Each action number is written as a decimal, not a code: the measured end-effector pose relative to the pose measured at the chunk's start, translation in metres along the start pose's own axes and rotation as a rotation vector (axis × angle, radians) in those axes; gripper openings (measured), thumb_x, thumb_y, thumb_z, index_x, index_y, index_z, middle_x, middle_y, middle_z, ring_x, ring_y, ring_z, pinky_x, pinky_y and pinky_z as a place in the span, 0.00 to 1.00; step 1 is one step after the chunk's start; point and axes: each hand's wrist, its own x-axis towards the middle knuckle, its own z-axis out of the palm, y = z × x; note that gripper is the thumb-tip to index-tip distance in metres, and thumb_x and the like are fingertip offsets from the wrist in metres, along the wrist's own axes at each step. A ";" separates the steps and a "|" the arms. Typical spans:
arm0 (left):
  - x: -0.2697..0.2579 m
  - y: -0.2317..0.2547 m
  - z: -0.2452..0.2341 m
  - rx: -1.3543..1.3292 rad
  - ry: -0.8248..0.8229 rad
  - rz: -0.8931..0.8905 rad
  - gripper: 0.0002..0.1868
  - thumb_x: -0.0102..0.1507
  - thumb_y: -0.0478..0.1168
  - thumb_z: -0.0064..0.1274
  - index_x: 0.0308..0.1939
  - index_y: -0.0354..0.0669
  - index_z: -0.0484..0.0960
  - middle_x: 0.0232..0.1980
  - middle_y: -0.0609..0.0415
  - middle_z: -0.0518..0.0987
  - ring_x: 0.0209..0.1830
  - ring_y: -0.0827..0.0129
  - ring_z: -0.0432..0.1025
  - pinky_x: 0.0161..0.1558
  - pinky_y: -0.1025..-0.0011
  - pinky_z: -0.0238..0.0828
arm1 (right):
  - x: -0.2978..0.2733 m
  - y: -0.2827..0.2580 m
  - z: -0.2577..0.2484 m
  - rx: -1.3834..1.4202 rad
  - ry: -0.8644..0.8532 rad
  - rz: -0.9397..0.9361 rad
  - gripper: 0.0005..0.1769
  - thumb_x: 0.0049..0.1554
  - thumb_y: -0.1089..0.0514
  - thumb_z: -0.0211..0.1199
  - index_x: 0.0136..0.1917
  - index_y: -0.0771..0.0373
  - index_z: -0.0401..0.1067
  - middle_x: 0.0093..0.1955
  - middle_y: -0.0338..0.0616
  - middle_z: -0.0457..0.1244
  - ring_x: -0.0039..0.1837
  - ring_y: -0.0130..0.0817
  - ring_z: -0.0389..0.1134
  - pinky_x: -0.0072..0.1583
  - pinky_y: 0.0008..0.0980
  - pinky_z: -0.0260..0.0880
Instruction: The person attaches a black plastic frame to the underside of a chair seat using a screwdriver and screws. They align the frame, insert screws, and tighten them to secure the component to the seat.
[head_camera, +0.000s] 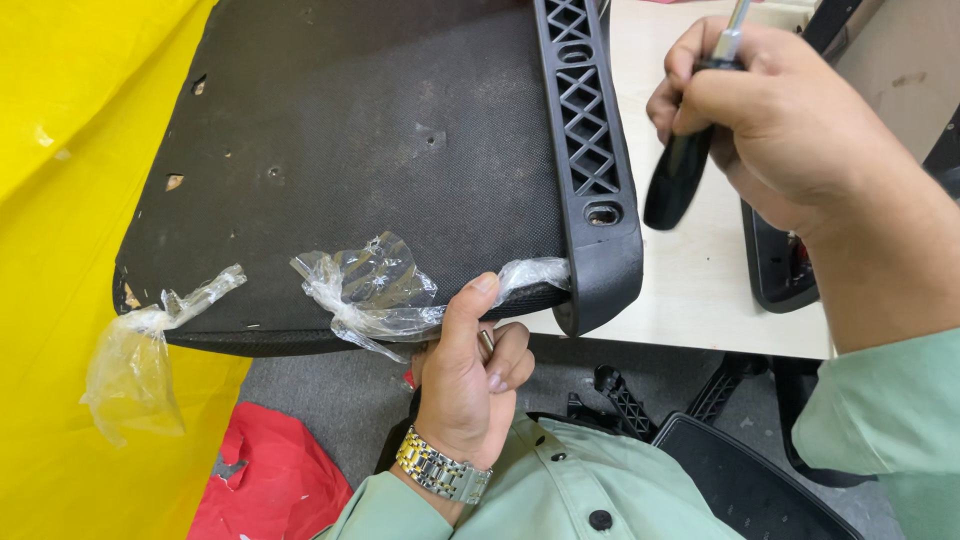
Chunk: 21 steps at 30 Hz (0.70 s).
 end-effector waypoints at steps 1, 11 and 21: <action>0.000 0.000 0.000 -0.003 -0.006 0.002 0.17 0.63 0.50 0.56 0.26 0.50 0.68 0.17 0.65 0.57 0.13 0.78 0.49 0.20 0.73 0.42 | -0.004 -0.002 0.000 0.013 -0.020 0.031 0.09 0.54 0.71 0.53 0.47 0.61 0.65 0.43 0.41 0.62 0.49 0.31 0.65 0.56 0.29 0.65; -0.002 0.002 0.002 -0.004 0.003 -0.005 0.16 0.63 0.49 0.55 0.27 0.49 0.68 0.18 0.65 0.57 0.13 0.78 0.48 0.19 0.73 0.42 | -0.036 -0.049 0.012 -0.184 0.121 0.022 0.03 0.61 0.66 0.56 0.47 0.60 0.65 0.49 0.58 0.71 0.46 0.37 0.77 0.44 0.32 0.79; -0.001 0.001 0.000 -0.019 -0.033 -0.012 0.15 0.64 0.49 0.53 0.28 0.49 0.69 0.20 0.65 0.61 0.14 0.79 0.49 0.19 0.75 0.42 | -0.028 -0.048 0.047 -0.551 -0.025 0.089 0.11 0.54 0.55 0.71 0.40 0.64 0.75 0.27 0.41 0.63 0.29 0.25 0.62 0.31 0.27 0.61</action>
